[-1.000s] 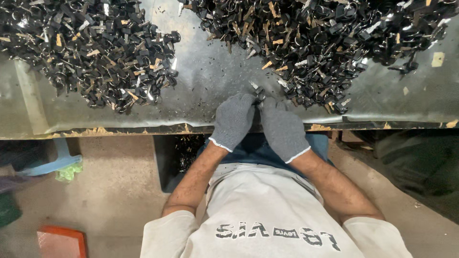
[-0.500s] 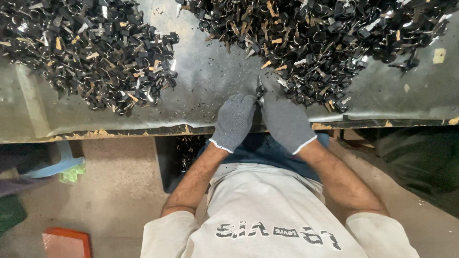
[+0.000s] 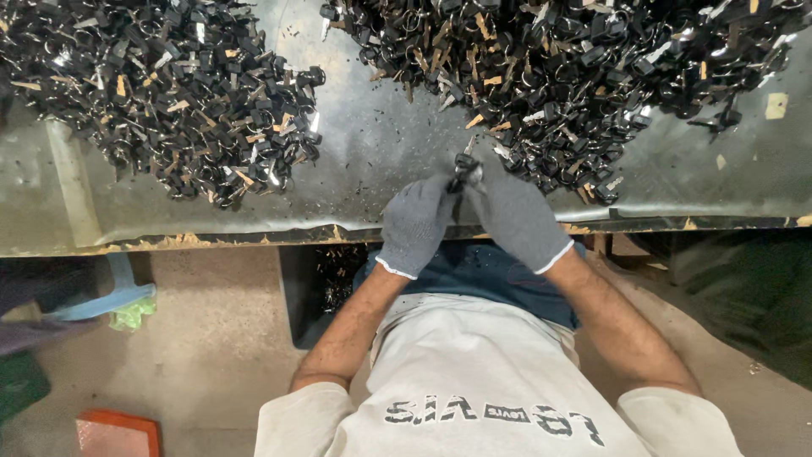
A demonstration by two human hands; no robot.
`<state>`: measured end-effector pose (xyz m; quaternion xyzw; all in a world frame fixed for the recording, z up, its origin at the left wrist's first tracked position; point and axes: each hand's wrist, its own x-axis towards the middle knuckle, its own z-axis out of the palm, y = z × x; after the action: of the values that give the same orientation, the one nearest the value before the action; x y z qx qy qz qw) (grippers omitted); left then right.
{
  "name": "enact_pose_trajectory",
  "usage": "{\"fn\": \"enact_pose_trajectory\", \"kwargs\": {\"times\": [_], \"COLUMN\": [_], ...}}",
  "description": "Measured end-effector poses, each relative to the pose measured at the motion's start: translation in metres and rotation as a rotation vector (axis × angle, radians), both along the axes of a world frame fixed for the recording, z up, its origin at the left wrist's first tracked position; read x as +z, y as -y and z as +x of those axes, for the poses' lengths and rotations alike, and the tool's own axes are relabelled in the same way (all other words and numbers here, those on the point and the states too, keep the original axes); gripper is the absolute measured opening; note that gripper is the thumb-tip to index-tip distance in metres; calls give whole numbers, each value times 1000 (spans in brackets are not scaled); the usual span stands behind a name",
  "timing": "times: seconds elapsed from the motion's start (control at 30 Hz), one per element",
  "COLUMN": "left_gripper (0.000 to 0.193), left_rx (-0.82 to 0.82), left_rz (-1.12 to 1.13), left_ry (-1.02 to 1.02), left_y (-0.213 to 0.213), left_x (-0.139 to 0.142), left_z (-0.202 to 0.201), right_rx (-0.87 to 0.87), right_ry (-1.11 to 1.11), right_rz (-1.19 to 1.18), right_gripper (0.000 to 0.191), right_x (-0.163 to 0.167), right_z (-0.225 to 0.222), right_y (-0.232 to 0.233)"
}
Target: The person picks small black metal parts one at a time from a large pile on the workbench, handles and checks each part with both gloved hands, and drops it into a bin below the bench. The repetitive pick-check-drop cycle continues across the pile of parts.
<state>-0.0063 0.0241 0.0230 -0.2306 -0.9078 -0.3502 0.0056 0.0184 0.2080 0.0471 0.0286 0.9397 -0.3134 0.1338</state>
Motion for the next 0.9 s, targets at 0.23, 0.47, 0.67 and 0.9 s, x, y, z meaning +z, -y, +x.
{"fn": "enact_pose_trajectory", "kwargs": {"times": [0.23,0.47,0.67,0.9], "left_gripper": [13,10,9,31], "left_rx": [22,-48,370,85], "left_rz": [1,-6,102,117], "left_ry": [-150,-134,-492,60], "left_y": [3,0,20,-55], "left_x": [-2,-6,15,24], "left_z": [5,7,-18,-73], "right_rx": [220,198,136,192], "right_ry": [-147,-199,1,-405], "right_rz": [332,177,106,169], "right_gripper": [19,22,39,55], "right_x": [6,12,19,6], "right_z": [29,15,10,28], "right_y": [1,8,-3,13]}}
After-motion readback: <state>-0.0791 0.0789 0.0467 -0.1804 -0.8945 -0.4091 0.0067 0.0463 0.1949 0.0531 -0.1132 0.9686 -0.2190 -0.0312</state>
